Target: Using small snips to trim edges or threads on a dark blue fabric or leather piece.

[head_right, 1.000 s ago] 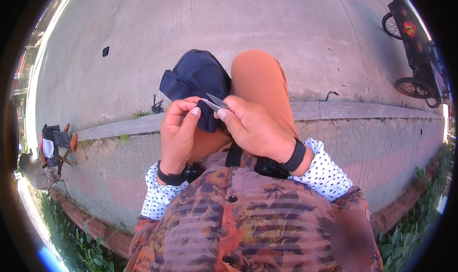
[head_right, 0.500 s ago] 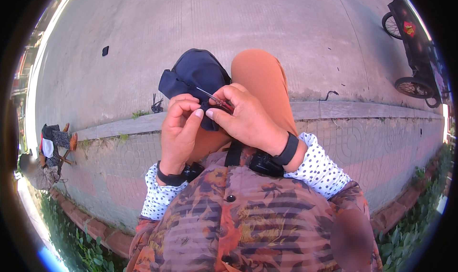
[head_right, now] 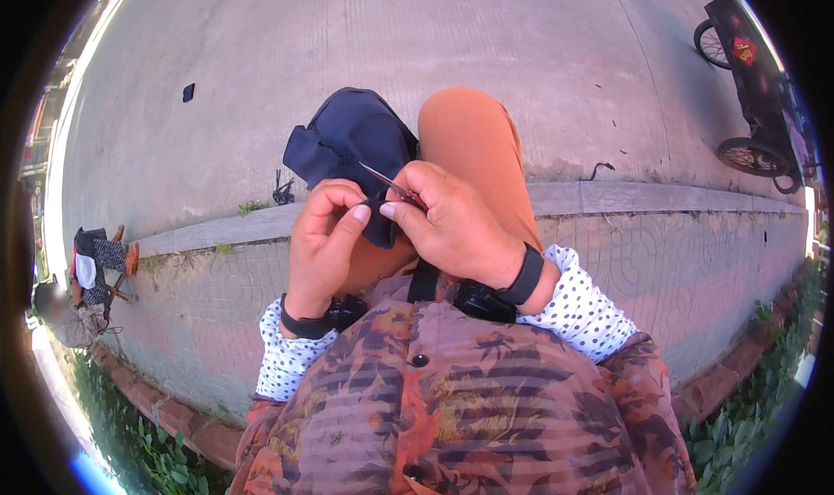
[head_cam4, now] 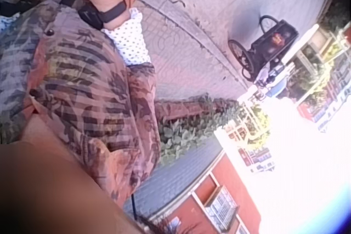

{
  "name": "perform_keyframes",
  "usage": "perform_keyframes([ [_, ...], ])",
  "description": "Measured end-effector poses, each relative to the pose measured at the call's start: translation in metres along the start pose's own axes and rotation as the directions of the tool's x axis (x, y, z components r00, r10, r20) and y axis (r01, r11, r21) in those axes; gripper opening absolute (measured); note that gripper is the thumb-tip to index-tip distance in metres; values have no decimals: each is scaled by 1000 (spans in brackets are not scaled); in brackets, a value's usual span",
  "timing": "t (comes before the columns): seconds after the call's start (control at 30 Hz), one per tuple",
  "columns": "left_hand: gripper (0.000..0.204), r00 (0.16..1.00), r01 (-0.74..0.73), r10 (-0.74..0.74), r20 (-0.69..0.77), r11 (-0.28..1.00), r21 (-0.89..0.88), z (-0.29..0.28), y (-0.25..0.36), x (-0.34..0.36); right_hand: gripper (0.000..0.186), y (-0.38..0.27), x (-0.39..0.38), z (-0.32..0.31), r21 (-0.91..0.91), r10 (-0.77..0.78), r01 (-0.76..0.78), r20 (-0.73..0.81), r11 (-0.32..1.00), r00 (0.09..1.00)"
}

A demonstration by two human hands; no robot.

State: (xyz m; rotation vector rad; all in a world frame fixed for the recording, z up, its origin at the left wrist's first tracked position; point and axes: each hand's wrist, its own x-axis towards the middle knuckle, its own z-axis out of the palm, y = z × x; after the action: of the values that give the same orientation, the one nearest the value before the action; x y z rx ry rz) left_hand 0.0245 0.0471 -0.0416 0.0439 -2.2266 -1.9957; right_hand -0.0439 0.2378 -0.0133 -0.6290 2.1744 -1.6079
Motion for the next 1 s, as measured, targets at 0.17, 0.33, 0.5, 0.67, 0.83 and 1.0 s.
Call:
perform_keyframes([
  [0.17,6,999,50,-52,-11,992,-116,-1,-4,-3,16,3,2,-1,-39,-7,7,-8,999,1000],
  [0.33,5,987,161,-159,31,957,-241,-4,2,-5,16,13,3,-2,67,66,-66,8,996,998],
  [0.5,4,970,244,-238,55,938,-245,-5,6,1,15,18,9,-5,238,194,-213,100,948,976],
  [0.67,8,952,306,-293,91,930,-206,-5,11,5,14,13,9,-6,293,285,-320,157,901,946],
  [0.83,6,958,287,-282,55,951,-114,-1,13,7,16,15,10,-6,291,271,-304,149,907,951],
  [1.0,5,916,395,-382,123,912,-114,-10,14,9,18,21,12,-5,307,253,-289,152,907,955],
])
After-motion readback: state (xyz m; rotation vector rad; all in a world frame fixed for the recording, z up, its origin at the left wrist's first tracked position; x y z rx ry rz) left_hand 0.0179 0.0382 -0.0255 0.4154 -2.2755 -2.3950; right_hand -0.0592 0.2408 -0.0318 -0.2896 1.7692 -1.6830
